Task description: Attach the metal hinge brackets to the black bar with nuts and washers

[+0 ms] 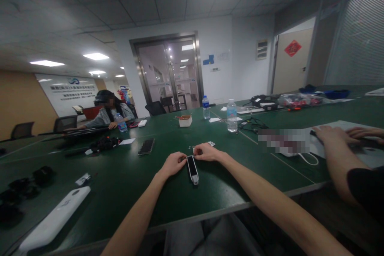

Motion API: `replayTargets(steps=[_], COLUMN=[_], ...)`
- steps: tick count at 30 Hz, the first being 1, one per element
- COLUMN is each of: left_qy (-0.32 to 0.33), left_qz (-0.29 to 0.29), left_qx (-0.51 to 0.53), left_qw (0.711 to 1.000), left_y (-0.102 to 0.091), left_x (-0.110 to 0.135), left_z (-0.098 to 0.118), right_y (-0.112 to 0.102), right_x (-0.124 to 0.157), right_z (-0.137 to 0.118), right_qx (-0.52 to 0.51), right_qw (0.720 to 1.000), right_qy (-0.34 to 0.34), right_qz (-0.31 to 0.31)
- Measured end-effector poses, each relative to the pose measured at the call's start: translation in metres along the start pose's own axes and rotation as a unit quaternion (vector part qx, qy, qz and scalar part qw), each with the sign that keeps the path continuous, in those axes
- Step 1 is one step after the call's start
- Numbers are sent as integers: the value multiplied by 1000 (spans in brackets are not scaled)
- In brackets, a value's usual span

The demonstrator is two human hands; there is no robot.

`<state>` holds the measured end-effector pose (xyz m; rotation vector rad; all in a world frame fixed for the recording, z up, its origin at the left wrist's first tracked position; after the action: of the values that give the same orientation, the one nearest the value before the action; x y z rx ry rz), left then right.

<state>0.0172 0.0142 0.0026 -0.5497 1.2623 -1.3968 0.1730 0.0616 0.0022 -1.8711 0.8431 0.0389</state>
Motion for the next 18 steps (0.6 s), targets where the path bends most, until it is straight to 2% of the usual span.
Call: replayTargets(steps=[18], left_qy=[-9], left_qz=[-2], left_qx=[-2], left_qw=[1000], left_y=[1], left_x=[0], left_z=[-1], right_y=[1], right_x=[0], right_z=[-1], right_qx=[19], right_qw=[1000], right_qy=[-6], right_qz=[0])
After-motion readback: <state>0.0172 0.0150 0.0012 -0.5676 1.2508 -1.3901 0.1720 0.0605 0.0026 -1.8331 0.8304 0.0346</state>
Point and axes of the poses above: each hand's wrist, its own x-axis away from the middle knuckle, its own y-axis out of the palm, z = x × y, the point moved 6 cm from there along -x, towards the middle knuckle, and after that the axes turned 10 degrees about -y, right-handed, at the moved point
